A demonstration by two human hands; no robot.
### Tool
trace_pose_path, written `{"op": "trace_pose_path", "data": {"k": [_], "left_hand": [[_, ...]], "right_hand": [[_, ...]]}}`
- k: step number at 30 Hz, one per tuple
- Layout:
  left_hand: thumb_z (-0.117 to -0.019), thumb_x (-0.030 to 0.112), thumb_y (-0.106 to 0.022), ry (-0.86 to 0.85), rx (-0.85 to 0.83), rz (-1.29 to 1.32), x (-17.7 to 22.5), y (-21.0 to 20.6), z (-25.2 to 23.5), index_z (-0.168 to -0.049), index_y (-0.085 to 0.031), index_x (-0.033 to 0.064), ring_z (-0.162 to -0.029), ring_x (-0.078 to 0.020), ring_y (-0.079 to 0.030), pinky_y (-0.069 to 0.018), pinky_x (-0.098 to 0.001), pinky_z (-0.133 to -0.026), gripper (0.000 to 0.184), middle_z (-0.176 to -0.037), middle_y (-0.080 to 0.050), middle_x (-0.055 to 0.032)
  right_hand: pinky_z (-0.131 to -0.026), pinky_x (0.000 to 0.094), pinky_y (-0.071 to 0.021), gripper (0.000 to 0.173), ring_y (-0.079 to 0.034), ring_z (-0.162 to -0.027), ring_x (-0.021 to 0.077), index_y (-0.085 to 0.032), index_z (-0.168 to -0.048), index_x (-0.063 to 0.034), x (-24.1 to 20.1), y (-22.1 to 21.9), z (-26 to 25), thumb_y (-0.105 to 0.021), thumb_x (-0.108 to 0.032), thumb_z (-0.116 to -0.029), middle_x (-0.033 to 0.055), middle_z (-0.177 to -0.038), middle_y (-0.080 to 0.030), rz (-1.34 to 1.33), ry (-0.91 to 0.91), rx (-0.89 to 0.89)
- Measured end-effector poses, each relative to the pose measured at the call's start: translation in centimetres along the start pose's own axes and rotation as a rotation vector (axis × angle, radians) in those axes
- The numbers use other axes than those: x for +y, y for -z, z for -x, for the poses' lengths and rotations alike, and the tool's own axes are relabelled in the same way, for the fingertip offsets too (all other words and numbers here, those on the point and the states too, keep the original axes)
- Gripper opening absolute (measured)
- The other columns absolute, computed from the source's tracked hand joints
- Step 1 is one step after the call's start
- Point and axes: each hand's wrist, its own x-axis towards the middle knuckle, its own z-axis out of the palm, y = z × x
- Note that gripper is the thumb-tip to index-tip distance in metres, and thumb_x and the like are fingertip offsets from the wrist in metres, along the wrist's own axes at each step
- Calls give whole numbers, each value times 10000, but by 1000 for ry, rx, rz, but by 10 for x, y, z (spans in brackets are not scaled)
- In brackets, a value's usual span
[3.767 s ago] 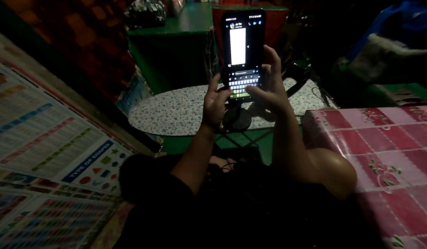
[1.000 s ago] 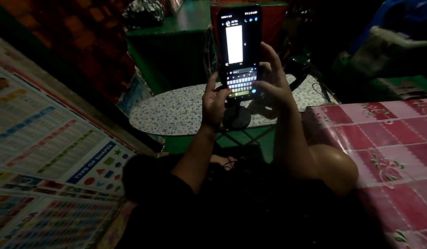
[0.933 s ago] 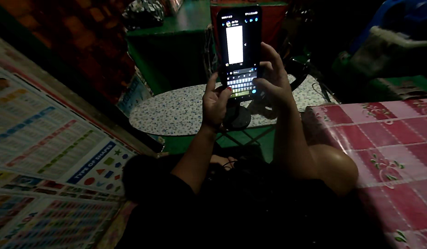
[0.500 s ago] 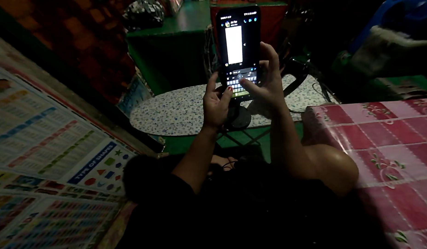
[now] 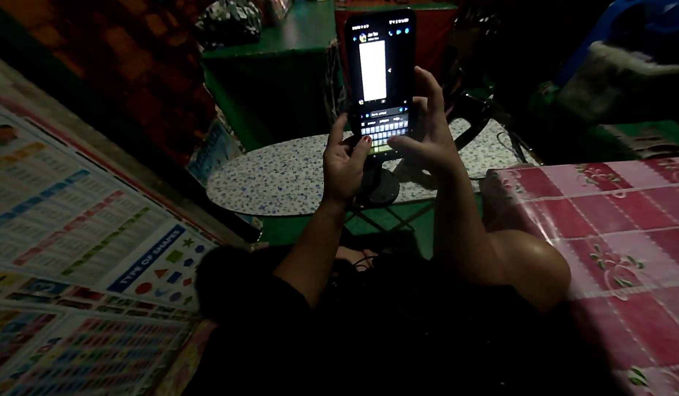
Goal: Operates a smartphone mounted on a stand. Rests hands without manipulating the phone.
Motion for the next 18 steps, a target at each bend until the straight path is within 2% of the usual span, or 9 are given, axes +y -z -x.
{"op": "trace_pose_path", "data": {"k": [1,2,4,8,11,13,15,17,18], "left_hand": [[-1022,5,-502,1,1,-1,0,0,0,-1538,-292,50,-904,-142,-734,-635,-328,-724,559,-1119,-705,-70],[-1021,5,-505,-1,2,-5,-1,0,-1,-1541,-293,54,-908,-146,-734,-636,-331,-724,563,-1124,-705,-73],[-1022,-2,-504,-6,3,-22,-2,1,-2,-1547,-293,56,-918,-146,-731,-634,-331,-728,568,-1134,-698,-83],[-1019,5,-507,5,7,-31,-2,1,-2,-1539,-303,50,-909,-144,-727,-629,-325,-716,560,-1127,-693,-84],[-1019,11,-501,15,9,-21,1,0,-1,-1540,-303,54,-895,-138,-726,-629,-323,-715,560,-1108,-697,-75],[-1020,18,-499,20,12,-14,0,1,-1,-1540,-308,55,-903,-147,-727,-632,-333,-727,555,-1136,-691,-85],[-1016,16,-499,21,13,-3,0,1,0,-1539,-310,55,-917,-152,-725,-633,-342,-739,557,-1165,-679,-89],[-1020,15,-496,20,9,8,-1,1,0,-1537,-309,56,-919,-155,-729,-636,-351,-744,551,-1161,-684,-85],[-1018,12,-494,16,7,14,-1,1,1,-1537,-309,55,-921,-157,-729,-637,-354,-745,553,-1159,-685,-84]], "right_hand": [[-827,209,-594,972,-658,-1055,91,-151,-1562,75,32,6,-8,-739,-121,-813,148,-1281,-541,-45,140,-26],[-830,220,-598,997,-654,-1063,80,-147,-1571,57,45,10,-12,-755,-179,-817,126,-1289,-539,-64,188,-46],[-853,239,-597,1015,-648,-1079,80,-144,-1581,29,47,12,-13,-767,-192,-810,111,-1299,-540,-62,170,-66],[-906,248,-591,1082,-640,-1121,86,-106,-1583,38,45,13,-12,-798,-124,-768,123,-1309,-533,-50,160,-100],[-921,273,-598,1074,-645,-1148,111,-105,-1589,26,45,14,-12,-793,-65,-769,144,-1353,-524,-73,144,-103],[-899,263,-598,1012,-650,-1120,89,-120,-1593,13,44,16,-12,-753,-100,-811,118,-1346,-543,-77,128,-106],[-860,260,-604,892,-662,-1083,89,-157,-1585,24,46,18,-12,-678,-77,-868,100,-1308,-580,-109,155,-103],[-817,237,-601,808,-674,-1046,112,-203,-1562,71,29,15,-8,-610,12,-867,145,-1278,-595,-70,124,-58],[-824,215,-585,763,-670,-1037,126,-223,-1547,96,-5,7,-1,-575,95,-870,190,-1277,-583,6,-9,-15]]}}
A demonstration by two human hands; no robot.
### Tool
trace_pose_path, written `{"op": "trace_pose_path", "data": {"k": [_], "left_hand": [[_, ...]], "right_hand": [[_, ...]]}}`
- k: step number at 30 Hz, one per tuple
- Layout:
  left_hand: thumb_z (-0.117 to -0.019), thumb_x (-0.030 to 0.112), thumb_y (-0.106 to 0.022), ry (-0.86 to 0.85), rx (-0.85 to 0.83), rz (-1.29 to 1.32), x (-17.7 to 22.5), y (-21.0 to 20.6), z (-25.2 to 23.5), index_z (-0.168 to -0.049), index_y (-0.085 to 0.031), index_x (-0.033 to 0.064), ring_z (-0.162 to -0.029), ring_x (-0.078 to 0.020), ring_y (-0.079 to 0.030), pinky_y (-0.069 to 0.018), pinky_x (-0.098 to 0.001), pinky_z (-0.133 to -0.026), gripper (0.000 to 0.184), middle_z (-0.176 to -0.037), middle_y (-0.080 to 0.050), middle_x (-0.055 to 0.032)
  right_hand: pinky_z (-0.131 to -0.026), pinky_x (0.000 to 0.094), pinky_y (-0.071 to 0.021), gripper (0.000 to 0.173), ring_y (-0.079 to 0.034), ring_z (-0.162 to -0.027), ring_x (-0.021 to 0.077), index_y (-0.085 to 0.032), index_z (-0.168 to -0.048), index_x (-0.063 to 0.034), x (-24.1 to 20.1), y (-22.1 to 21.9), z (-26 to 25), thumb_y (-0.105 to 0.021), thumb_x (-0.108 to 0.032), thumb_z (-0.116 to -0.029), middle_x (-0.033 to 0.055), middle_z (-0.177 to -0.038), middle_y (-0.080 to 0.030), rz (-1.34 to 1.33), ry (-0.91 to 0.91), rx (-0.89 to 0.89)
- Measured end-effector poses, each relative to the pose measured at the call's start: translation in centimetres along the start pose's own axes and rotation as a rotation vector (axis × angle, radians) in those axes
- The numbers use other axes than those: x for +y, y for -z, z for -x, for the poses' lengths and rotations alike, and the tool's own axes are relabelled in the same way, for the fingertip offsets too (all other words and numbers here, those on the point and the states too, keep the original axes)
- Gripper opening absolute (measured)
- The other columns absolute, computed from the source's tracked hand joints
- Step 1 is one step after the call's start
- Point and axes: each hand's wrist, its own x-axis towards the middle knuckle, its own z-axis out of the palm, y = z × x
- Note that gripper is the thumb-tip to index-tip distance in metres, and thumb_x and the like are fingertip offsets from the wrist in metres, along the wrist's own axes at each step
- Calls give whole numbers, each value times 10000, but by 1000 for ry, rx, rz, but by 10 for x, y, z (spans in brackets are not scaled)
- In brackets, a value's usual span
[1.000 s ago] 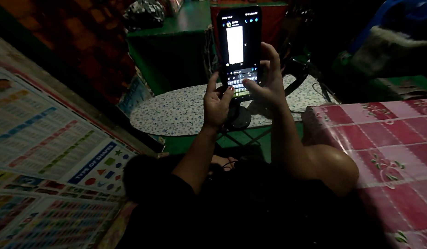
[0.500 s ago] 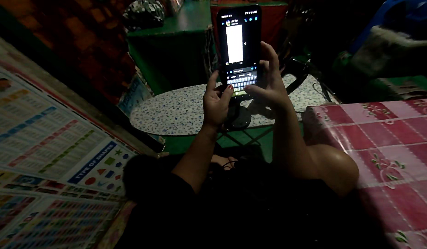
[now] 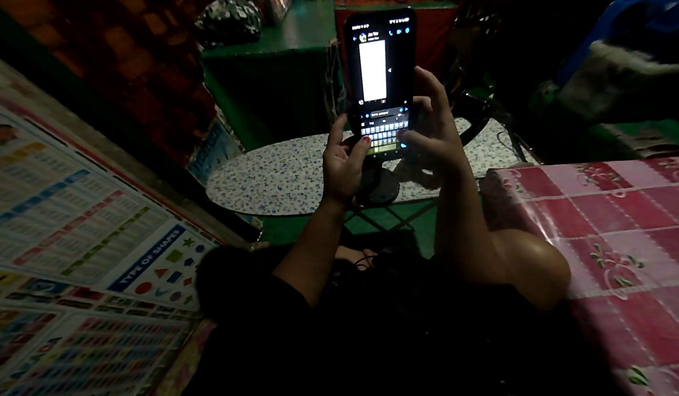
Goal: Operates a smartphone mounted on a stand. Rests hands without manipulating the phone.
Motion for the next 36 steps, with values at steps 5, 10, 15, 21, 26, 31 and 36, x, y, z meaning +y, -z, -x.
{"op": "trace_pose_path", "data": {"k": [5,10,15,21,26,31,36], "left_hand": [[-1009,-1,-494,-10,-2,-1,1,0,1,-1527,-316,57,-901,-143,-728,-635,-334,-732,551,-1139,-686,-68],[-1012,13,-496,8,15,-7,3,-1,2,-1539,-315,67,-922,-139,-721,-630,-335,-738,560,-1158,-678,-71],[-1006,10,-486,15,13,-3,3,-1,2,-1545,-305,71,-931,-142,-720,-629,-338,-752,572,-1175,-673,-79],[-1009,3,-478,22,9,22,4,-3,4,-1550,-302,69,-942,-148,-719,-627,-348,-767,573,-1172,-675,-90],[-1002,-6,-485,0,-4,24,3,-4,5,-1553,-300,62,-928,-138,-718,-628,-330,-764,585,-1173,-671,-86],[-1012,12,-468,10,3,2,3,-1,4,-1550,-299,69,-924,-147,-723,-629,-341,-749,567,-1153,-680,-82],[-1006,9,-472,16,2,-5,4,-1,4,-1549,-301,68,-927,-140,-721,-626,-337,-746,573,-1152,-686,-71]], "right_hand": [[-898,166,-499,636,-620,-1101,143,-260,-1558,74,-100,-33,9,-483,170,-970,245,-1364,-533,274,-447,97],[-906,177,-516,821,-630,-1114,137,-196,-1588,29,-84,-33,14,-585,206,-887,232,-1409,-509,185,-400,67],[-903,161,-510,787,-630,-1102,121,-201,-1579,50,-86,-37,11,-586,184,-905,232,-1388,-520,220,-388,88],[-957,157,-479,690,-602,-1175,154,-256,-1548,90,-94,-49,7,-604,121,-953,265,-1402,-510,263,-407,220],[-997,180,-470,717,-590,-1221,182,-254,-1545,102,-95,-52,7,-642,97,-943,282,-1433,-490,286,-408,230],[-902,157,-506,748,-627,-1099,125,-236,-1561,52,-91,-39,13,-599,165,-917,229,-1377,-526,211,-405,111],[-847,162,-521,805,-633,-1053,114,-185,-1588,25,-87,-28,16,-526,229,-888,222,-1377,-515,152,-417,38]]}}
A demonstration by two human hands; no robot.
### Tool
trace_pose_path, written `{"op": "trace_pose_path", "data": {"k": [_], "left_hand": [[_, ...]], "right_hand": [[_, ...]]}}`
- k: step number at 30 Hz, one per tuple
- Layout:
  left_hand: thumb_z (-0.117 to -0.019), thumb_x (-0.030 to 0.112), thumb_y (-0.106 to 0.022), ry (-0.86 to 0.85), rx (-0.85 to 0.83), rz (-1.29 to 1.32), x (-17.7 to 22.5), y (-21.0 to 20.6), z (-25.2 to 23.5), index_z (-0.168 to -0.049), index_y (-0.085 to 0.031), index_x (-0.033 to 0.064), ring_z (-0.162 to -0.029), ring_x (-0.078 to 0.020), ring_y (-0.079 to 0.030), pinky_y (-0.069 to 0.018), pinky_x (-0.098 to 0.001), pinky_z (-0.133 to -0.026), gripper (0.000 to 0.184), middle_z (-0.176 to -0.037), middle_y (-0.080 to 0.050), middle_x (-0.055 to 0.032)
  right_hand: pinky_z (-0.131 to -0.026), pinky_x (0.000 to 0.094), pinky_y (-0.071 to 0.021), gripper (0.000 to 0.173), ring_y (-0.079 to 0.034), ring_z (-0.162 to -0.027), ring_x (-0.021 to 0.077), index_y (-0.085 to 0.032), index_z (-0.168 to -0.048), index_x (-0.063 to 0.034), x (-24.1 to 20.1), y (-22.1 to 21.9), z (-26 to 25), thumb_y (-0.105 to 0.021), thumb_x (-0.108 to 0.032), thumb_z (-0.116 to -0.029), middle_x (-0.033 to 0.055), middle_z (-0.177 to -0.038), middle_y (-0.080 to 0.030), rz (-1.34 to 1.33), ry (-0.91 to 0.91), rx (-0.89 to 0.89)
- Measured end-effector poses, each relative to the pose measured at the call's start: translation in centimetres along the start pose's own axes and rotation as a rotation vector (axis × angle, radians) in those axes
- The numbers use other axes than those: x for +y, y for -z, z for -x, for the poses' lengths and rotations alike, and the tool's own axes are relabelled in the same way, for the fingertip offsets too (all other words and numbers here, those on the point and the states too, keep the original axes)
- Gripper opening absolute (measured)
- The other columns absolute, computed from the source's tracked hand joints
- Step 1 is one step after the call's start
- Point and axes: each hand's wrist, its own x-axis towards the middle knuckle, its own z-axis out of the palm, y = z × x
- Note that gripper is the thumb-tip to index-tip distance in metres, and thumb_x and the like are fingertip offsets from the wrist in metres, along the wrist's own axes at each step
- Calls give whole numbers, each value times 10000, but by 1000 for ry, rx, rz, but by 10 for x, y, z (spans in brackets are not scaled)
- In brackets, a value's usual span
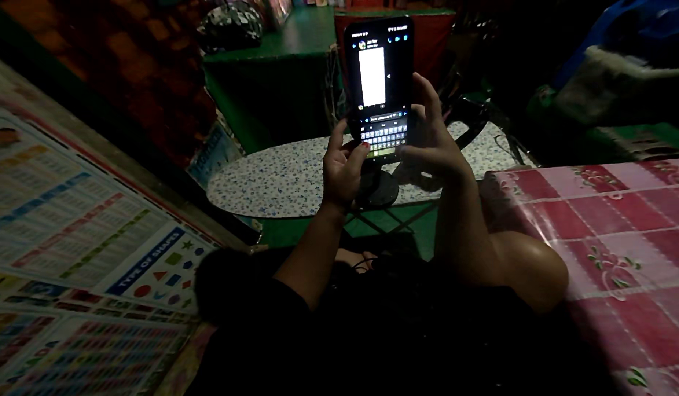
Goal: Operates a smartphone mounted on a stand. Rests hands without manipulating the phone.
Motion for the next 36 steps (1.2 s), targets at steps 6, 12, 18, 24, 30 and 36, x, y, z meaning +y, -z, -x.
{"op": "trace_pose_path", "data": {"k": [6,12,18,24,30,36], "left_hand": [[-1014,14,-473,-2,-2,-1,0,1,-1,-1543,-301,66,-928,-141,-728,-630,-341,-751,559,-1136,-699,-63],[-1018,22,-483,-63,-78,90,-22,18,-11,-1577,-284,73,-1032,-266,-722,-648,-448,-774,596,-1297,-639,-155],[-1008,-5,-467,-4,0,14,2,-2,0,-1538,-306,65,-905,-135,-726,-632,-324,-738,558,-1164,-677,-69],[-1009,0,-467,-4,-4,20,0,-2,-1,-1547,-299,63,-924,-142,-720,-627,-330,-752,568,-1173,-669,-78],[-1006,-11,-493,-66,-14,-30,-5,0,-3,-1537,-297,40,-910,-139,-730,-633,-324,-726,568,-1151,-691,-75],[-1012,-13,-493,-53,9,-36,-4,-1,-2,-1538,-294,37,-916,-129,-728,-628,-318,-745,564,-1131,-700,-75]], "right_hand": [[-865,158,-515,802,-635,-1062,105,-177,-1594,23,-2,0,0,-536,210,-902,223,-1388,-521,31,-8,-6],[-869,161,-525,765,-654,-1057,91,-213,-1583,31,-9,0,-1,-549,179,-912,204,-1363,-553,38,-23,15],[-897,136,-487,591,-618,-1071,114,-292,-1517,102,-18,-10,-2,-528,147,-977,249,-1292,-559,89,-37,155],[-901,142,-498,708,-631,-1082,116,-270,-1536,91,-15,-11,-2,-604,173,-918,240,-1322,-557,62,-32,136],[-829,132,-510,699,-632,-999,78,-259,-1544,59,-8,-3,0,-528,205,-915,203,-1278,-560,-14,-8,62],[-862,158,-523,833,-639,-1057,109,-205,-1578,27,0,-4,-2,-598,220,-869,214,-1351,-535,-20,-1,35]]}}
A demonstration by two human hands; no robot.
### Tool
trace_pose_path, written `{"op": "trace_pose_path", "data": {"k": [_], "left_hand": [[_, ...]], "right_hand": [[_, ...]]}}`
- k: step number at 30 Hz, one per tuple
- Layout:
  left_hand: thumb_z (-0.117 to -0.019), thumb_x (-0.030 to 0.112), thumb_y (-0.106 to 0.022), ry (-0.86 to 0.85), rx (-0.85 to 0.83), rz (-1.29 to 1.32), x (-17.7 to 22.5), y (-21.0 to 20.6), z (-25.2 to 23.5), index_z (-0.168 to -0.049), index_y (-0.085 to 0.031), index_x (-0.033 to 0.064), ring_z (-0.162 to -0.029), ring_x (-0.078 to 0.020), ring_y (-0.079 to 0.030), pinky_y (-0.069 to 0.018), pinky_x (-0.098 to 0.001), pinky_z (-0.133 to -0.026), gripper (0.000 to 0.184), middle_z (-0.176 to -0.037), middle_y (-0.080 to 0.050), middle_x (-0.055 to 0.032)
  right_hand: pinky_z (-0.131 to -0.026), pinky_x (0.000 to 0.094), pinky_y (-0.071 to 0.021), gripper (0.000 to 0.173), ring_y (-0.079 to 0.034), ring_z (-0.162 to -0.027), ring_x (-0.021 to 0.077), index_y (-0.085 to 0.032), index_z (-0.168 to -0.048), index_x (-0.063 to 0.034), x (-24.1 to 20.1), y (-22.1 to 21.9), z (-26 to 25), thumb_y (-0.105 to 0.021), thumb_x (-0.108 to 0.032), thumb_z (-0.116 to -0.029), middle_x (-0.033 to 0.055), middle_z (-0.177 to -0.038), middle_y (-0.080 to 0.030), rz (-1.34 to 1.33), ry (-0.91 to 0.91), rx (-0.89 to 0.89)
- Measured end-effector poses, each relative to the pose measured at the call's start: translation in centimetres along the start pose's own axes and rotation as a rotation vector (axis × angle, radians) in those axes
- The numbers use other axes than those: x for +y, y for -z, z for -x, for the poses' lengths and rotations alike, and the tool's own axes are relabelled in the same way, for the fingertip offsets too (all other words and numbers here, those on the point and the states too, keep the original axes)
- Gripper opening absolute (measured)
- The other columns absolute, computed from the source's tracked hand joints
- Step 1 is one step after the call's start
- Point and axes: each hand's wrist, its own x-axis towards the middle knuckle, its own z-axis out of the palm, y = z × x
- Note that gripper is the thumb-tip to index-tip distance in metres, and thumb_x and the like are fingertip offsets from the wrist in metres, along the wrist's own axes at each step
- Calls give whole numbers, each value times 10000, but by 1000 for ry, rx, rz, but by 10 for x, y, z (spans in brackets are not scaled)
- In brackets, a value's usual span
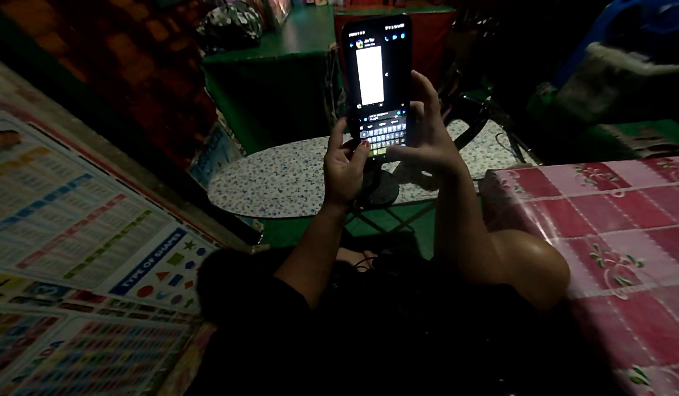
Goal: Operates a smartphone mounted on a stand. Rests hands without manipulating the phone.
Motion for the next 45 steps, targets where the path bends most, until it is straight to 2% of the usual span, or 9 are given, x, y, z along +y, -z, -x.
{"op": "trace_pose_path", "data": {"k": [8,13,25,31,37,39,41,43,45], "left_hand": [[-1012,7,-469,40,1,5,2,0,1,-1549,-291,55,-931,-139,-720,-626,-333,-751,568,-1169,-678,-84],[-1014,-7,-499,2,-5,16,-1,1,0,-1539,-292,42,-931,-126,-728,-631,-322,-759,567,-1150,-700,-76],[-1017,7,-491,2,-11,5,-1,1,1,-1544,-271,36,-925,-121,-727,-627,-321,-770,572,-1133,-704,-69],[-1016,7,-478,12,-12,17,2,0,2,-1549,-268,44,-914,-117,-725,-627,-314,-752,574,-1124,-699,-59],[-1014,18,-499,-13,-13,4,-4,3,-1,-1544,-285,43,-933,-129,-724,-626,-322,-754,573,-1135,-700,-64],[-1014,43,-528,-59,-57,30,-22,16,-8,-1553,-286,45,-1013,-242,-735,-653,-413,-758,591,-1242,-676,-131],[-1018,60,-541,-79,-86,54,-32,24,-13,-1559,-282,50,-1049,-320,-724,-657,-474,-748,600,-1303,-640,-177],[-1019,42,-530,-48,-54,38,-21,16,-8,-1555,-290,52,-1006,-251,-734,-653,-423,-746,588,-1239,-676,-132],[-1015,11,-499,-11,-15,0,-3,3,-1,-1535,-293,51,-928,-128,-728,-630,-324,-735,560,-1134,-701,-48]], "right_hand": [[-875,172,-519,751,-639,-1047,111,-237,-1578,14,-6,1,1,-547,194,-918,202,-1340,-556,-7,-48,29],[-901,258,-594,858,-657,-1110,81,-165,-1573,35,118,23,-79,-657,-47,-874,98,-1346,-564,-304,589,-219],[-887,256,-594,962,-667,-1070,95,-172,-1573,47,115,12,-80,-761,-92,-826,163,-1270,-593,-156,588,-90],[-928,268,-593,1108,-657,-1126,114,-89,-1597,9,113,15,-77,-814,-29,-759,165,-1328,-542,-189,548,-185],[-897,253,-597,1031,-651,-1122,85,-125,-1583,33,122,18,-84,-774,-113,-795,145,-1358,-535,-220,610,-184],[-886,247,-601,979,-661,-1103,105,-147,-1574,59,108,18,-72,-730,-47,-795,171,-1338,-550,-236,552,-166],[-883,210,-552,858,-658,-1056,113,-203,-1584,26,34,12,-22,-637,159,-856,195,-1334,-561,-134,150,-57],[-867,166,-525,753,-653,-1042,96,-245,-1584,4,-12,3,1,-554,181,-921,180,-1334,-572,26,-73,21],[-862,164,-515,706,-641,-1041,109,-238,-1566,46,-11,4,4,-516,184,-932,212,-1321,-562,60,-34,1]]}}
